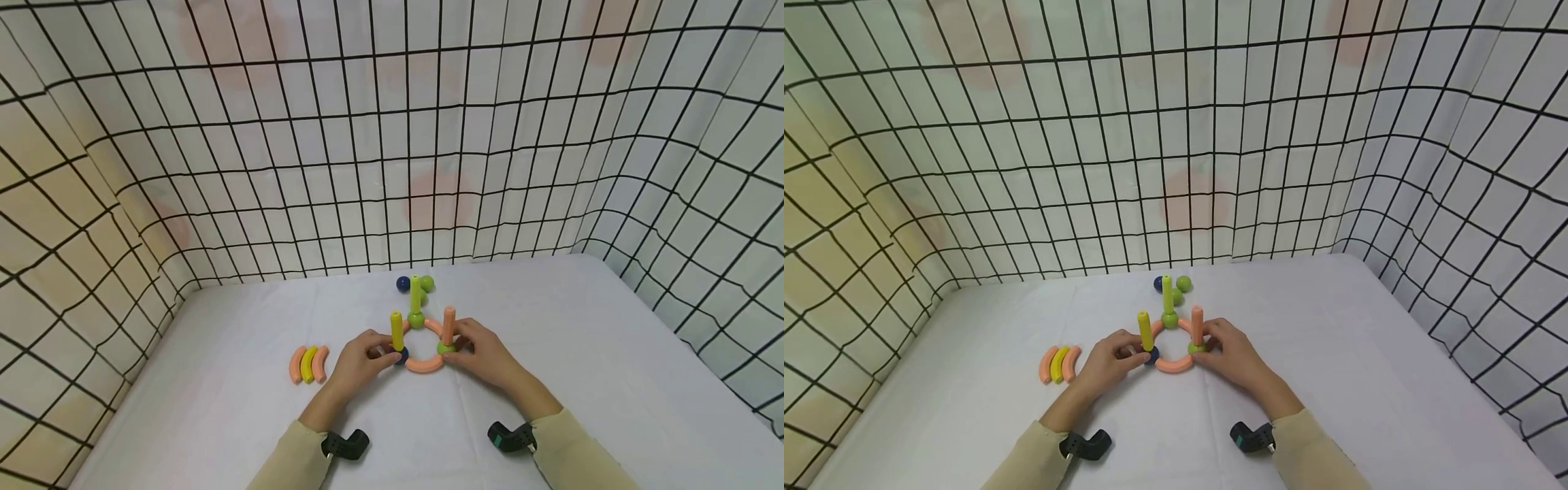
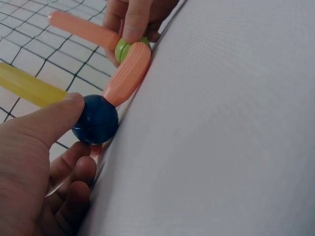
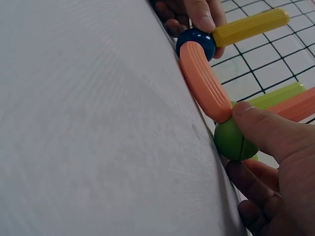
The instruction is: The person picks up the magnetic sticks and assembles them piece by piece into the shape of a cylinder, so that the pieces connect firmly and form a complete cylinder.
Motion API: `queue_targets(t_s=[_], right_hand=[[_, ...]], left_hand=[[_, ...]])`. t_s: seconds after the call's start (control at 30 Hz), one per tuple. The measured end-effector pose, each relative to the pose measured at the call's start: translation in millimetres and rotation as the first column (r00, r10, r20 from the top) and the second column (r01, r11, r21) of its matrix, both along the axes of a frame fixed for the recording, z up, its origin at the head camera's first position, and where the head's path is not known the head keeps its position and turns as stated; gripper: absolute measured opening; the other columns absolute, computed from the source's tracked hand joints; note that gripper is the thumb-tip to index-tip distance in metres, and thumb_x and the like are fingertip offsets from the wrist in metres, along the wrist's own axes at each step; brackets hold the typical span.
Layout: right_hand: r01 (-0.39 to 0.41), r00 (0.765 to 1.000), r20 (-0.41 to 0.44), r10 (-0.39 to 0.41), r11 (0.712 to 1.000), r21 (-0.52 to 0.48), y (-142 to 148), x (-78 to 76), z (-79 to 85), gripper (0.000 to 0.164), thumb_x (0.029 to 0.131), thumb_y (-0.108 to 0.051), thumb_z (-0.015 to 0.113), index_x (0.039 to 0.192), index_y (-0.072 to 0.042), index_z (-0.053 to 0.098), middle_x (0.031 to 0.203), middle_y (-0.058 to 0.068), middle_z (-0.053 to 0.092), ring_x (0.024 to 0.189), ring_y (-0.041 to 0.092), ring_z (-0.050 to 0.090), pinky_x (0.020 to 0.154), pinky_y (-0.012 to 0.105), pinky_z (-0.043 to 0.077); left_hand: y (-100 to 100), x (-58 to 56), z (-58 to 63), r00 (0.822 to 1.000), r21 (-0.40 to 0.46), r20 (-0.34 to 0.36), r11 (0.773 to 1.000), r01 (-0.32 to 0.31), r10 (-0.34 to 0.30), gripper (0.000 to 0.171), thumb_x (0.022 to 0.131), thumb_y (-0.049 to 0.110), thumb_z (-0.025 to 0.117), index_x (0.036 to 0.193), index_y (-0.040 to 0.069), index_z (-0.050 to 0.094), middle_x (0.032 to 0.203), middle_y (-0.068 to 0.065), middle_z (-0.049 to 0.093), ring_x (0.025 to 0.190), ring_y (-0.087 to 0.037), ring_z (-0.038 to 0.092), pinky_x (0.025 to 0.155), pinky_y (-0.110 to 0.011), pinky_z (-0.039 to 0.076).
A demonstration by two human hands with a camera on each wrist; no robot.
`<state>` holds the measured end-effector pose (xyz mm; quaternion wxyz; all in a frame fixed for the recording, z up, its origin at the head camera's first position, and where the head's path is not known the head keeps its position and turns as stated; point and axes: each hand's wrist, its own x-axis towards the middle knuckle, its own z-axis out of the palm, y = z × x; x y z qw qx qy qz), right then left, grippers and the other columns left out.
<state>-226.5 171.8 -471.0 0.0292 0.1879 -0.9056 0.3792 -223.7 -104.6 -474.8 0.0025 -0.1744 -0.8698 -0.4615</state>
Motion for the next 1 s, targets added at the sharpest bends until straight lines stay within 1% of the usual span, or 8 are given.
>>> queue_targets(t_s=[0.1, 0.2, 0.27, 0.4, 0.63, 0.7, 0.87, 1.0], right_hand=[[-0.001, 1.0, 0.015, 0.001, 1.0, 0.013, 1.4, 0.0, 3.0, 0.04, 0.085, -0.028, 0.08, 0.12, -0.017, 0.066, 0.123, 0.004, 0.062, 0.098, 0.013, 0.064, 0.084, 0.034, 0.052], [-0.001, 1.0, 0.026, 0.0, 1.0, 0.029, 3.2, -0.3, 5.2, 0.038, 0.085, -0.029, 0.08, 0.119, -0.018, 0.066, 0.125, 0.004, 0.062, 0.1, 0.014, 0.064, 0.086, 0.035, 0.052], [0.001, 1.0, 0.027, -0.002, 1.0, 0.031, 5.1, -0.1, 6.4, 0.035, 0.085, -0.029, 0.08, 0.115, -0.019, 0.067, 0.123, 0.003, 0.062, 0.1, 0.015, 0.063, 0.086, 0.035, 0.052], [0.006, 1.0, 0.013, -0.007, 0.999, 0.038, 11.1, 1.4, 8.3, 0.033, 0.084, -0.027, 0.081, 0.113, -0.018, 0.067, 0.117, 0.001, 0.064, 0.1, 0.015, 0.063, 0.086, 0.036, 0.052], [0.021, 1.0, 0.015, -0.022, 0.998, 0.057, 23.0, 3.4, 8.4, 0.036, 0.084, -0.027, 0.081, 0.116, -0.019, 0.066, 0.119, 0.001, 0.064, 0.1, 0.014, 0.063, 0.088, 0.036, 0.052], [0.019, 1.0, 0.001, -0.019, 0.998, 0.062, 26.2, 3.9, 8.1, 0.033, 0.085, -0.028, 0.08, 0.113, -0.02, 0.066, 0.12, 0.002, 0.064, 0.101, 0.016, 0.064, 0.087, 0.036, 0.052], [0.037, 0.999, -0.012, -0.036, 0.998, 0.057, 33.9, 5.5, 5.1, 0.034, 0.085, -0.029, 0.08, 0.115, -0.02, 0.066, 0.122, 0.002, 0.064, 0.103, 0.017, 0.063, 0.083, 0.033, 0.052], [0.05, 0.999, -0.001, -0.05, 0.998, 0.047, 38.3, 5.8, 1.2, 0.034, 0.085, -0.029, 0.08, 0.116, -0.022, 0.066, 0.126, 0.002, 0.062, 0.103, 0.015, 0.062, 0.081, 0.03, 0.051]], left_hand=[[1.0, -0.5, 1.1, 1.0, -0.005, -0.013, 1.0, 0.007, -0.007, 0.023, 0.089, 0.03, 0.077, 0.11, 0.021, 0.076, 0.093, 0.004, 0.065, 0.075, -0.009, 0.055, 0.064, -0.02, 0.044], [0.8, -0.9, 1.8, 1.0, -0.012, -0.012, 1.0, 0.012, -0.012, 0.026, 0.088, 0.029, 0.077, 0.113, 0.022, 0.075, 0.094, 0.004, 0.065, 0.075, -0.009, 0.055, 0.064, -0.02, 0.043], [0.4, -1.3, 2.0, 1.0, -0.02, -0.011, 1.0, 0.019, -0.019, 0.028, 0.089, 0.029, 0.076, 0.116, 0.023, 0.074, 0.094, 0.004, 0.065, 0.076, -0.009, 0.055, 0.065, -0.02, 0.044], [-0.5, -2.4, 1.9, 1.0, -0.036, -0.011, 0.999, 0.027, -0.027, 0.03, 0.09, 0.031, 0.075, 0.119, 0.025, 0.072, 0.095, 0.006, 0.064, 0.076, -0.008, 0.055, 0.066, -0.02, 0.044], [-1.4, -1.9, 1.2, 1.0, -0.042, -0.004, 0.999, 0.027, -0.027, 0.027, 0.091, 0.029, 0.073, 0.118, 0.023, 0.072, 0.094, 0.005, 0.065, 0.075, -0.008, 0.055, 0.066, -0.02, 0.044], [-1.4, -1.2, 1.5, 1.0, -0.044, -0.003, 0.999, 0.022, -0.022, 0.026, 0.092, 0.027, 0.073, 0.117, 0.023, 0.072, 0.094, 0.006, 0.065, 0.075, -0.007, 0.055, 0.066, -0.02, 0.044], [-1.2, -0.6, 2.7, 1.0, -0.047, -0.009, 0.999, 0.004, -0.004, 0.018, 0.093, 0.025, 0.072, 0.11, 0.023, 0.073, 0.093, 0.006, 0.064, 0.076, -0.007, 0.054, 0.065, -0.02, 0.043], [-0.8, -1.5, 4.2, 1.0, -0.041, 0.013, 0.999, -0.007, 0.008, 0.017, 0.093, 0.024, 0.071, 0.109, 0.022, 0.072, 0.095, 0.005, 0.064, 0.077, -0.008, 0.055, 0.065, -0.02, 0.045]])
